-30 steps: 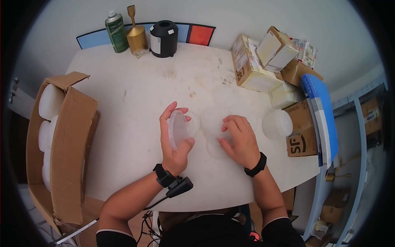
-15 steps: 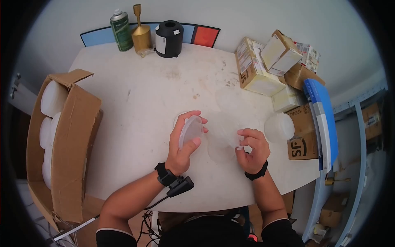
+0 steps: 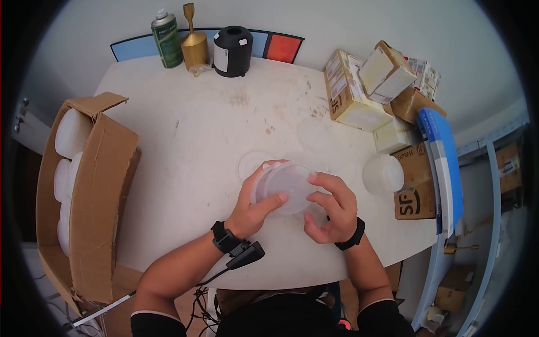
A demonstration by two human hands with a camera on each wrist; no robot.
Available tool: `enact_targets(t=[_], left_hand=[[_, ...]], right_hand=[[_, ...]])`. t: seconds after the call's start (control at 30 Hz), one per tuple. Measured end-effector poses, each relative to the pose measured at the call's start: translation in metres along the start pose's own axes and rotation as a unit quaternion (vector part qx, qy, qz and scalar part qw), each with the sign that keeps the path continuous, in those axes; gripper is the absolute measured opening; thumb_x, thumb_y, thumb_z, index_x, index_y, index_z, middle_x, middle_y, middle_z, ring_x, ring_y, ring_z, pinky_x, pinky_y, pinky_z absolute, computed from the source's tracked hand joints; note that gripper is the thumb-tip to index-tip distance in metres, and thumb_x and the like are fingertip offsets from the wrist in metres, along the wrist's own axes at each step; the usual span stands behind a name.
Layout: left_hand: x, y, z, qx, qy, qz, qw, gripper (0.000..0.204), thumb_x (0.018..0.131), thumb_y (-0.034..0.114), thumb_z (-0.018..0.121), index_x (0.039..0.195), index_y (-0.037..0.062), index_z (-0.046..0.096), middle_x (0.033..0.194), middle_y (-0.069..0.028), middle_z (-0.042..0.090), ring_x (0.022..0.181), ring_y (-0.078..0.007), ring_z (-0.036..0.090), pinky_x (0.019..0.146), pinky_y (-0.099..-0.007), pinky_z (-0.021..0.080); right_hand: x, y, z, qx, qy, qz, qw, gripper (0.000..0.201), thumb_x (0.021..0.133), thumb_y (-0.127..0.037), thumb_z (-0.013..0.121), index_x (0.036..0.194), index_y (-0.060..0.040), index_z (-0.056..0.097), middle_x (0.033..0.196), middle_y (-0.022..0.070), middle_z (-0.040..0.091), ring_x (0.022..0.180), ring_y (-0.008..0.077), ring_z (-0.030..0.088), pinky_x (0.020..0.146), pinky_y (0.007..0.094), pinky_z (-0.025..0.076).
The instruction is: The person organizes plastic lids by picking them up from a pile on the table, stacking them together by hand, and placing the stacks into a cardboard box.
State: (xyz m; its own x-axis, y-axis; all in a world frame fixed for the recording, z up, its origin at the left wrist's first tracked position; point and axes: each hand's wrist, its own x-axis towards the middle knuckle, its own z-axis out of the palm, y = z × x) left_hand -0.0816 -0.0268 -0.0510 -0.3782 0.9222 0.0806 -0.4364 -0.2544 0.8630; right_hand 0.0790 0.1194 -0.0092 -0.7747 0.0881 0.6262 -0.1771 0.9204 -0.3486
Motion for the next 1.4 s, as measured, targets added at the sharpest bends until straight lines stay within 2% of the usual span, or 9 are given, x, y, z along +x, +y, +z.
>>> enact_targets(t=[0.07, 0.17, 0.27, 0.4, 0.6, 0.8, 0.9, 1.2, 1.4], left_hand=[[0.001, -0.001, 0.001, 0.019, 0.000, 0.003, 1.000, 0.055, 0.088, 0.010, 0.064, 0.140, 0.0006, 0.049, 0.129, -0.0096, 0.059, 0.121, -0.0180, 0.054, 0.105, -0.0347, 0.043], [-0.003, 0.002, 0.004, 0.056, -0.020, -0.006, 0.998, 0.056, 0.087, 0.007, 0.060, 0.141, 0.0019, 0.048, 0.129, -0.0096, 0.059, 0.120, -0.0181, 0.054, 0.105, -0.0349, 0.044], [-0.003, 0.001, 0.007, 0.078, -0.044, -0.003, 0.996, 0.057, 0.086, 0.005, 0.057, 0.142, 0.0031, 0.048, 0.129, -0.0095, 0.058, 0.120, -0.0183, 0.055, 0.104, -0.0349, 0.044], [-0.003, 0.003, 0.009, 0.085, -0.056, -0.009, 0.995, 0.058, 0.086, 0.006, 0.060, 0.143, 0.0036, 0.048, 0.129, -0.0094, 0.058, 0.120, -0.0185, 0.055, 0.104, -0.0349, 0.045], [-0.001, 0.001, 0.006, 0.072, -0.056, 0.010, 0.996, 0.064, 0.091, 0.026, 0.074, 0.145, 0.0057, 0.046, 0.131, -0.0090, 0.057, 0.121, -0.0188, 0.054, 0.104, -0.0357, 0.045], [0.000, -0.011, 0.004, 0.012, -0.075, -0.005, 0.997, 0.102, 0.075, 0.052, 0.090, 0.150, 0.0078, 0.038, 0.139, -0.0083, 0.051, 0.128, -0.0201, 0.052, 0.107, -0.0380, 0.044], [0.001, -0.012, 0.007, -0.018, -0.081, -0.004, 0.997, 0.112, 0.068, 0.059, 0.092, 0.151, 0.0071, 0.036, 0.142, -0.0088, 0.049, 0.132, -0.0210, 0.050, 0.110, -0.0389, 0.042], [0.001, -0.012, 0.009, 0.009, -0.099, -0.005, 0.995, 0.114, 0.069, 0.057, 0.092, 0.152, 0.0058, 0.033, 0.144, -0.0087, 0.047, 0.134, -0.0203, 0.048, 0.112, -0.0386, 0.042], [-0.001, -0.010, 0.008, 0.030, -0.101, 0.009, 0.994, 0.089, 0.082, 0.036, 0.085, 0.149, 0.0052, 0.036, 0.137, -0.0108, 0.052, 0.124, -0.0201, 0.053, 0.106, -0.0373, 0.045]], right_hand=[[0.005, -0.007, -0.004, -0.003, -0.025, 0.031, 0.999, 0.040, 0.064, -0.016, 0.084, 0.098, -0.0027, 0.067, 0.125, 0.0233, 0.061, 0.108, 0.0395, 0.066, 0.087, 0.0423, 0.058], [0.004, -0.009, 0.000, -0.057, 0.010, 0.042, 0.997, 0.055, 0.063, -0.031, 0.092, 0.104, -0.0036, 0.067, 0.131, 0.0251, 0.058, 0.111, 0.0402, 0.065, 0.089, 0.0432, 0.057], [0.006, -0.009, 0.002, -0.048, -0.025, 0.055, 0.997, 0.066, 0.062, -0.037, 0.095, 0.110, -0.0043, 0.065, 0.133, 0.0245, 0.057, 0.112, 0.0395, 0.065, 0.088, 0.0423, 0.057], [0.001, -0.004, 0.009, -0.037, -0.046, 0.056, 0.997, 0.067, 0.063, -0.035, 0.095, 0.113, -0.0050, 0.062, 0.131, 0.0231, 0.058, 0.111, 0.0377, 0.064, 0.085, 0.0417, 0.057], [0.004, -0.006, 0.004, -0.037, -0.031, 0.051, 0.998, 0.064, 0.064, -0.031, 0.093, 0.111, -0.0049, 0.060, 0.131, 0.0216, 0.059, 0.109, 0.0369, 0.063, 0.085, 0.0432, 0.055], [0.004, -0.010, 0.007, 0.004, -0.013, 0.043, 0.999, 0.064, 0.063, -0.030, 0.092, 0.111, -0.0041, 0.059, 0.130, 0.0203, 0.060, 0.111, 0.0390, 0.062, 0.091, 0.0467, 0.053], [0.005, -0.015, 0.009, -0.004, -0.014, 0.037, 0.999, 0.063, 0.063, -0.030, 0.092, 0.110, -0.0038, 0.059, 0.130, 0.0199, 0.060, 0.111, 0.0389, 0.062, 0.092, 0.0471, 0.052], [0.007, -0.015, 0.009, -0.029, -0.017, 0.023, 0.999, 0.058, 0.066, -0.033, 0.091, 0.106, -0.0030, 0.061, 0.130, 0.0186, 0.061, 0.108, 0.0384, 0.062, 0.091, 0.0475, 0.052], [0.009, -0.016, 0.004, -0.023, 0.000, 0.045, 0.999, 0.057, 0.070, -0.035, 0.090, 0.107, -0.0022, 0.062, 0.129, 0.0209, 0.061, 0.111, 0.0392, 0.061, 0.091, 0.0466, 0.052]])
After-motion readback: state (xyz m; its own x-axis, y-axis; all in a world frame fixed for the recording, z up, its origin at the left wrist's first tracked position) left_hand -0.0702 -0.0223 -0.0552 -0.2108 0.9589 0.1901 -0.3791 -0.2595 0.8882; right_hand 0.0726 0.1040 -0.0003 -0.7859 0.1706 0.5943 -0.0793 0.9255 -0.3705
